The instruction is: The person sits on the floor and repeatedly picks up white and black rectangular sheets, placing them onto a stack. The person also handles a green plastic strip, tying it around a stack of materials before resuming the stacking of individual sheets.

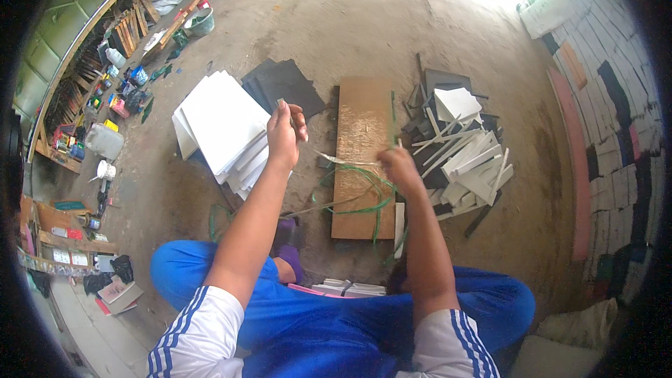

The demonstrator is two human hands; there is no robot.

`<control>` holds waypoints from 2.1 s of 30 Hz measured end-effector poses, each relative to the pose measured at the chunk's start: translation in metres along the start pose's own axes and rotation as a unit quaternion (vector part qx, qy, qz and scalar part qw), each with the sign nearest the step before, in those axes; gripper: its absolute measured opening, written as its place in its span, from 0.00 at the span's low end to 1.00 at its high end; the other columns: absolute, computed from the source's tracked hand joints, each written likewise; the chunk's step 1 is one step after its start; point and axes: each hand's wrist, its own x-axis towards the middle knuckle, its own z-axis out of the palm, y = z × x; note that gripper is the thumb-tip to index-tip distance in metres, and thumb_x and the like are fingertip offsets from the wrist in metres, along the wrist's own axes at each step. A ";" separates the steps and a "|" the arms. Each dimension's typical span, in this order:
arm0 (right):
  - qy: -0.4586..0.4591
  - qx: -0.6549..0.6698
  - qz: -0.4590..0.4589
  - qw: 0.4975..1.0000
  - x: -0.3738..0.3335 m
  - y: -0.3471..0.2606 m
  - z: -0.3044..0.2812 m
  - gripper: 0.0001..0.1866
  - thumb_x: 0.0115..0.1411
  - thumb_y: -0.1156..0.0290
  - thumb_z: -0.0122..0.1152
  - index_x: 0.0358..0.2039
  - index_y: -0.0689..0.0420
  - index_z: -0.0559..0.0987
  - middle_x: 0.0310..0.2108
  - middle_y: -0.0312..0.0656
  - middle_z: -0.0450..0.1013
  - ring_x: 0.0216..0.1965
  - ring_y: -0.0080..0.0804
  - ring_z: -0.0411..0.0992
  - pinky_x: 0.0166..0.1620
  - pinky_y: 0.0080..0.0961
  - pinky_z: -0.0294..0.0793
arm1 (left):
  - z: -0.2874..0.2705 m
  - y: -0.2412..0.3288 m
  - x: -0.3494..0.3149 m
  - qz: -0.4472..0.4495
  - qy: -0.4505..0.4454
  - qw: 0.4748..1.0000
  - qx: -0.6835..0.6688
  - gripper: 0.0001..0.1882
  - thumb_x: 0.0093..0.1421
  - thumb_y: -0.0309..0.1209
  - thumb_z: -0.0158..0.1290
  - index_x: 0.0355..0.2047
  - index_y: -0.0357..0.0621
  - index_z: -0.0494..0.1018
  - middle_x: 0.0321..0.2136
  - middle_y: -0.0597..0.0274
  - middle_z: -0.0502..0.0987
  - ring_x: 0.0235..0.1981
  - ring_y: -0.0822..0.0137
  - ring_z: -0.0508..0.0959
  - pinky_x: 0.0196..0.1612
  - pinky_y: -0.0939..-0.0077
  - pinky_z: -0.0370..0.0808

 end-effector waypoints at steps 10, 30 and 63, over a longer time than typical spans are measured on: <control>-0.265 -0.562 0.120 0.774 0.034 0.136 -0.002 0.25 0.52 0.57 0.69 0.46 0.60 0.85 0.48 0.52 0.81 0.48 0.49 0.80 0.51 0.40 0.78 | -0.055 -0.031 0.017 -0.037 -0.062 0.888 0.455 0.28 0.74 0.49 0.45 0.28 0.38 0.78 0.18 0.60 0.74 0.23 0.68 0.74 0.30 0.65 0.71; 0.143 -0.494 0.042 0.857 0.080 0.193 -0.030 0.10 0.63 0.70 0.63 0.43 0.58 0.77 0.38 0.54 0.79 0.46 0.53 0.78 0.46 0.49 0.76 | -0.049 -0.037 0.008 -0.177 -0.143 0.924 0.307 0.24 0.76 0.45 0.44 0.29 0.40 0.75 0.19 0.70 0.70 0.21 0.76 0.67 0.29 0.78 0.66; 0.056 0.100 -0.184 0.976 0.001 -0.057 0.048 0.10 0.65 0.68 0.68 0.37 0.62 0.81 0.26 0.31 0.75 0.25 0.16 0.69 0.28 0.19 0.68 | 0.029 -0.059 -0.072 0.021 -0.209 0.919 0.335 0.16 0.66 0.41 0.61 0.35 0.39 0.86 0.21 0.68 0.78 0.25 0.78 0.73 0.30 0.76 0.69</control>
